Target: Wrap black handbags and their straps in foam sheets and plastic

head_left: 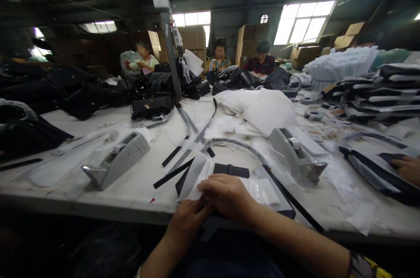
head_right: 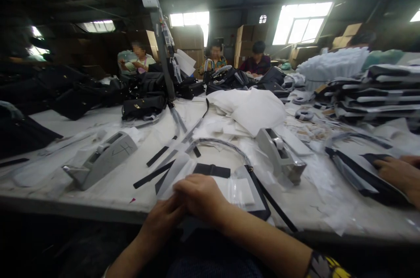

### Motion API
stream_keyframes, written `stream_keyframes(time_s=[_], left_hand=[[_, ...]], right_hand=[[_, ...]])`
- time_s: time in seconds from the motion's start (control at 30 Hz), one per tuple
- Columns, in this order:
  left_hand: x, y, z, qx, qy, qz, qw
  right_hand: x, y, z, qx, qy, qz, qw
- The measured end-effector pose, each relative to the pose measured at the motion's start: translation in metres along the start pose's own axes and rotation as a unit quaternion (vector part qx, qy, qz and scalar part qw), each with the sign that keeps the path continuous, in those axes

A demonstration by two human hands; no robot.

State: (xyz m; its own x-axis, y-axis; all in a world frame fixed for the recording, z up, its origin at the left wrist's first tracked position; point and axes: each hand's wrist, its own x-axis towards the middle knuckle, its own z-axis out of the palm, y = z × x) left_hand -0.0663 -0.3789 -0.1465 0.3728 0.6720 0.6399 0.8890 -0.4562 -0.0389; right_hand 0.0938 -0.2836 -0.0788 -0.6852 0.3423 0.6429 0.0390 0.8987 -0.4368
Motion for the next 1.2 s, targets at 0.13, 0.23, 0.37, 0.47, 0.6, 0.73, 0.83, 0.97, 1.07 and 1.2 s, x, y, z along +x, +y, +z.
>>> stream_keyframes(time_s=[0.13, 0.23, 0.37, 0.47, 0.6, 0.73, 0.83, 0.97, 1.07, 1.2], left_hand=[[-0.010, -0.004, 0.009, -0.002, 0.031, -0.015, 0.999], [-0.016, -0.007, 0.014, -0.006, 0.082, -0.020, 0.996], [-0.016, -0.005, 0.013, -0.022, 0.107, -0.056, 0.992], [-0.011, -0.001, 0.009, -0.035, 0.108, -0.083, 0.990], [-0.005, 0.001, 0.006, -0.037, 0.119, -0.101, 0.987], [-0.005, 0.003, 0.005, -0.032, 0.141, -0.086, 0.986], [-0.009, 0.006, 0.005, -0.025, 0.160, -0.100, 0.982], [-0.015, 0.009, 0.006, -0.024, 0.175, -0.136, 0.975], [-0.015, 0.007, 0.005, -0.023, 0.174, -0.121, 0.977], [-0.011, 0.003, -0.001, 0.007, 0.134, -0.082, 0.988]], right_hand=[[-0.017, -0.001, 0.006, 0.085, 0.033, 0.012, 0.996], [-0.018, -0.001, 0.005, 0.141, 0.033, 0.035, 0.989], [-0.019, -0.002, 0.002, 0.186, 0.016, 0.036, 0.982], [-0.021, -0.004, -0.001, 0.213, 0.005, 0.011, 0.977], [-0.020, -0.007, -0.002, 0.227, -0.006, -0.035, 0.973], [-0.019, -0.009, -0.002, 0.223, -0.001, -0.064, 0.973], [-0.024, -0.008, 0.002, 0.203, -0.002, -0.087, 0.975], [-0.030, 0.000, 0.011, 0.147, -0.046, -0.127, 0.980], [-0.028, 0.003, 0.013, 0.089, -0.091, -0.173, 0.977], [-0.031, -0.010, 0.008, 0.045, -0.141, -0.182, 0.972]])
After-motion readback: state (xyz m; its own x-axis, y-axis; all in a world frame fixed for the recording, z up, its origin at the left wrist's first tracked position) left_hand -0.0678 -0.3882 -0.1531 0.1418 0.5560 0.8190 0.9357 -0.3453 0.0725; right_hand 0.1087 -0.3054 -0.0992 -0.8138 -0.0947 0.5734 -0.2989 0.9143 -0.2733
